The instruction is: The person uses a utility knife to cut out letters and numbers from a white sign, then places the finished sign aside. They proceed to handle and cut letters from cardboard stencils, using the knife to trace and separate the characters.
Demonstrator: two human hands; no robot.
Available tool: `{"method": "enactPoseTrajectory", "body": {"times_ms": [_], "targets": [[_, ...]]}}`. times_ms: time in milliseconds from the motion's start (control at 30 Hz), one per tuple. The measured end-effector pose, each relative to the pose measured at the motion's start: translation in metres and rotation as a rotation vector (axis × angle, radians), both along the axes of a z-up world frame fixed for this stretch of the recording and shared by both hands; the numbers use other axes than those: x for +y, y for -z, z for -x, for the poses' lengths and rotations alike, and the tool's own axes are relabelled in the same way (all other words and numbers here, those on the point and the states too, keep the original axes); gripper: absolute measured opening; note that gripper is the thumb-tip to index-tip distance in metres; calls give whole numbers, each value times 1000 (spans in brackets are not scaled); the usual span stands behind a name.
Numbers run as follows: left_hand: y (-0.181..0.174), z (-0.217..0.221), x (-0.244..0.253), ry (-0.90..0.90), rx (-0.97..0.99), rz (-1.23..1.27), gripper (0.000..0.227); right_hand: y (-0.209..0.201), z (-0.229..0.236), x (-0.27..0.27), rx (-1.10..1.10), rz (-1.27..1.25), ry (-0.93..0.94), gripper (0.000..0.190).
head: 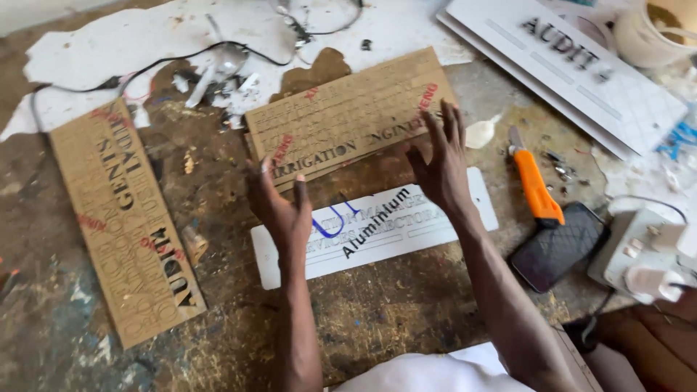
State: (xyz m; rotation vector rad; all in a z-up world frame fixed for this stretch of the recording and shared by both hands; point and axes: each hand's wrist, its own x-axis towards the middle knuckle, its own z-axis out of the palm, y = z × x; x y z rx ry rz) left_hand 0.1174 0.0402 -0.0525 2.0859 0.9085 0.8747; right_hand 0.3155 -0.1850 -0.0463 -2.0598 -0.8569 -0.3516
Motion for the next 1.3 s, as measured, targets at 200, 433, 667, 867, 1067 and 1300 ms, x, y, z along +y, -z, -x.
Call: {"method": "enactPoseTrajectory", "body": {"times_ms": [200, 433, 667, 867, 1067, 1300], "targets": [[-8, 4, -3, -36, 245, -194, 77, 27, -34, 28, 132, 313, 220, 83], [0, 9, 2, 27, 52, -3, 69, 52, -55, 17, 137, 226, 260, 69], [-8, 12, 6, -2, -147, 272, 61, 78, -79, 11, 20, 125, 219, 55], [-15, 13, 13, -70, -515, 645, 63, 100, -80, 19, -66, 110, 257, 48], [31, 7, 29, 78, -849, 864, 52, 74, -61, 21, 2, 42, 249, 42], [75, 9, 39, 51, -862, 910, 49, 62, -51, 18, 19, 2, 235, 43]]}}
